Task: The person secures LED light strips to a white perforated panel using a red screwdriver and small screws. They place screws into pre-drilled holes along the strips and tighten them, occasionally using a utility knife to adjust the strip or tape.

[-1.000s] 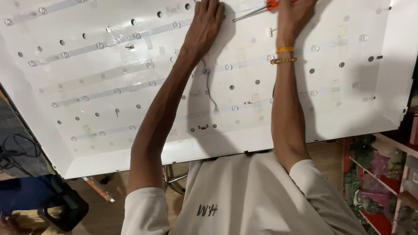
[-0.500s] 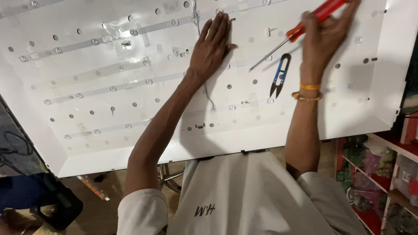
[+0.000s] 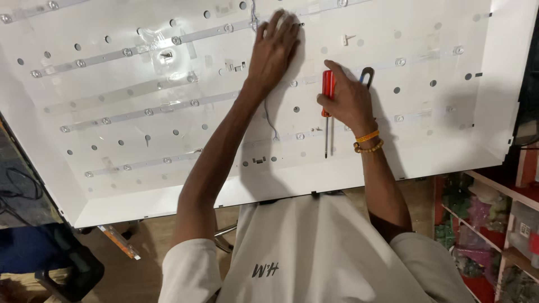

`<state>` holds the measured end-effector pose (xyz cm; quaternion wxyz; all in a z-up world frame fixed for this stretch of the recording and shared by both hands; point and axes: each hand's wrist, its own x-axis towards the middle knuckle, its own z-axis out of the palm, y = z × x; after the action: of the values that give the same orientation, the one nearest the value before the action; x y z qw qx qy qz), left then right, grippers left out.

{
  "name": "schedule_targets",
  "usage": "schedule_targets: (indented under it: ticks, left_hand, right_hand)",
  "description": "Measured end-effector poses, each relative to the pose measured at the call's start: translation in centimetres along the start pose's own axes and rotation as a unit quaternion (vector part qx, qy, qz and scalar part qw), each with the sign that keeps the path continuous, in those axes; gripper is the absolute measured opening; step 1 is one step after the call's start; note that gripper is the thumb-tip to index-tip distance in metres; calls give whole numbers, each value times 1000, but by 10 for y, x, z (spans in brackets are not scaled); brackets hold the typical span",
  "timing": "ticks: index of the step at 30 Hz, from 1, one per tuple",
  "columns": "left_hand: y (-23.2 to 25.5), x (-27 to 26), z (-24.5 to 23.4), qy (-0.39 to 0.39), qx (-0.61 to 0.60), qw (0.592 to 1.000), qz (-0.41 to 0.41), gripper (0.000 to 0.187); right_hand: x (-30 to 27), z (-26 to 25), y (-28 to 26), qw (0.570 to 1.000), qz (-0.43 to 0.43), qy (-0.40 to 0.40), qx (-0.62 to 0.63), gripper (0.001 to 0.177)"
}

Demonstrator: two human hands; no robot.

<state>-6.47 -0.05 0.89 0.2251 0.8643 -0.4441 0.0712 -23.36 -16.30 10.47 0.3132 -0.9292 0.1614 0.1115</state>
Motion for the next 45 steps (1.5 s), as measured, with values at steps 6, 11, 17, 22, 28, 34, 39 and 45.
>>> schedule_targets:
  ticks: [6, 11, 17, 22, 28, 34, 39, 45]
  left_hand:
    - [-9, 6, 4, 2, 60, 997, 45, 27]
    - [-9, 11, 7, 44, 22, 998, 32, 36]
    - [-13, 13, 4, 76, -44, 996, -3, 38]
    - [-10, 15, -2, 91, -96, 991, -24, 31]
    - [-7, 11, -7, 77, -139, 986, -46, 27]
    - [-8, 14, -2, 107, -128, 985, -33, 30]
    - [-8, 15, -2, 71, -123, 988, -54, 32]
    - [-10, 12, 0, 95, -139, 984, -56, 36]
  right_hand:
    - [-11, 7, -4, 995, -54, 41, -66, 85]
    - [-11, 11, -3, 995, -46, 39, -82, 83]
    - [-19, 18, 1, 993, -40, 73, -83, 79]
    - [-40, 21, -2, 976, -82, 203, 18, 31]
    - [-57, 25, -3, 973, -176, 148, 2, 15]
    - [-20, 0, 27, 970, -72, 230, 37, 12]
    - [36, 0, 54, 946, -133, 294, 9, 24]
    - [82, 13, 57, 942, -172, 285, -48, 19]
